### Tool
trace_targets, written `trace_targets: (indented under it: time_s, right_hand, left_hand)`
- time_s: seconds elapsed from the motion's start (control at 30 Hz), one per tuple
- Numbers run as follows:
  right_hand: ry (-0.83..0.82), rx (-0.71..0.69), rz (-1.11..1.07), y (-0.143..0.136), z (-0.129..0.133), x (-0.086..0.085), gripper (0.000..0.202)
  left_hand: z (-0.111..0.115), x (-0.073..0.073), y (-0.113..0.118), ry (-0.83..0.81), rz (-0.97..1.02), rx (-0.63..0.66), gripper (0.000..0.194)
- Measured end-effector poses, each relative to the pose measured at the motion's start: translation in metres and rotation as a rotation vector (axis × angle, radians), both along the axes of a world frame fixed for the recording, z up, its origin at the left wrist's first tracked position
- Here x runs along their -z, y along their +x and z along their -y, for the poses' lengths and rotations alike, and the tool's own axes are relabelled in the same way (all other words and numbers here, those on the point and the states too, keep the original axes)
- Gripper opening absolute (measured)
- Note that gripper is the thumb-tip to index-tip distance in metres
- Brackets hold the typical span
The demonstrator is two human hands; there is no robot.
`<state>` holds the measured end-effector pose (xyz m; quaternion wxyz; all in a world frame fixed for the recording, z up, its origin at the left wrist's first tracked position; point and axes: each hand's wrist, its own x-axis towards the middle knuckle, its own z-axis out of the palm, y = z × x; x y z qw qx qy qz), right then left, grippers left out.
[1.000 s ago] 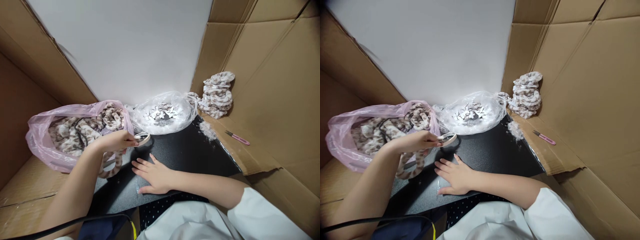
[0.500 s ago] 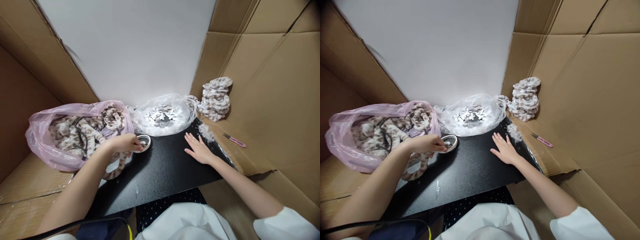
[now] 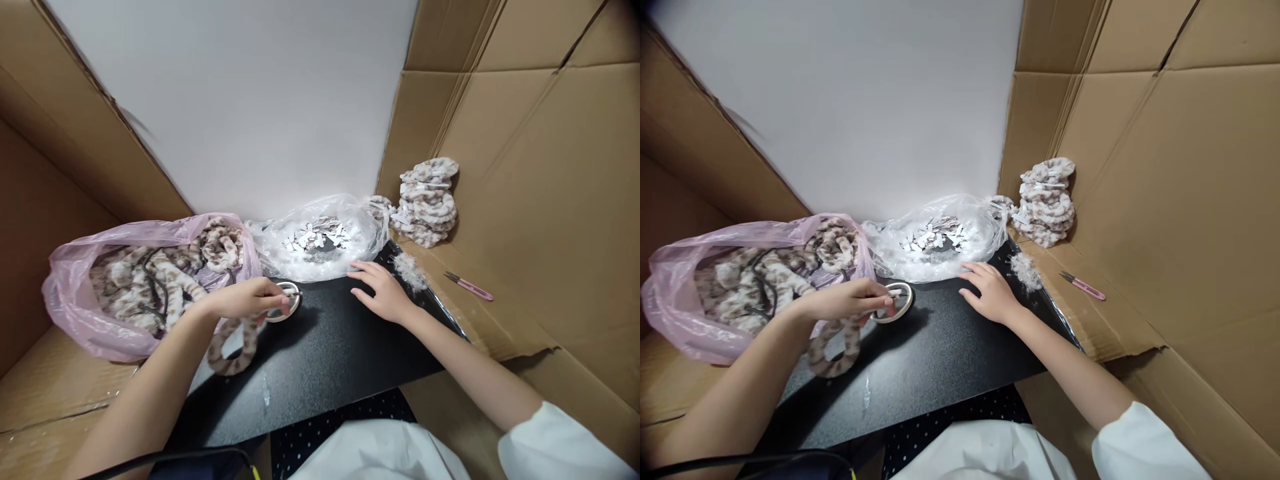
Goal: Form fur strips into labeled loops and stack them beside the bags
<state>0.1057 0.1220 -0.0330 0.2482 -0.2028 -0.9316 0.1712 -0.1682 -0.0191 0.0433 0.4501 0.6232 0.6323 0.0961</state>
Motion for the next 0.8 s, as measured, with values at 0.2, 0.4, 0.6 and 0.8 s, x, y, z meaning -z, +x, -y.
trace_targets:
  time_s: [0.2, 0.4, 0.6, 0.8]
  right_hand:
    - [-0.642, -0.290, -0.278, -0.033, 0.011, 0.016, 0.040]
    - [-1.139, -0.304, -0.365, -0.046, 0.019, 0.039, 0.030]
    - [-1.167, -0.147, -0.425, -0.042, 0.010, 0.044, 0.028]
    - [-1.098, -0.007, -0.429, -0.040, 0.003, 0.048, 0.024]
  left_hand:
    - [-0.013, 0.050, 0.048, 0.044, 0.745, -0.207, 0.042]
    - [-0.018, 0.097, 0.075, 0.011, 0.919, -0.351, 0.045]
    - [-0.018, 0.105, 0.080, 0.020, 1.012, -0.543, 0.043]
    - [-0.018, 0.112, 0.084, 0.158, 1.076, -0.722, 0.042]
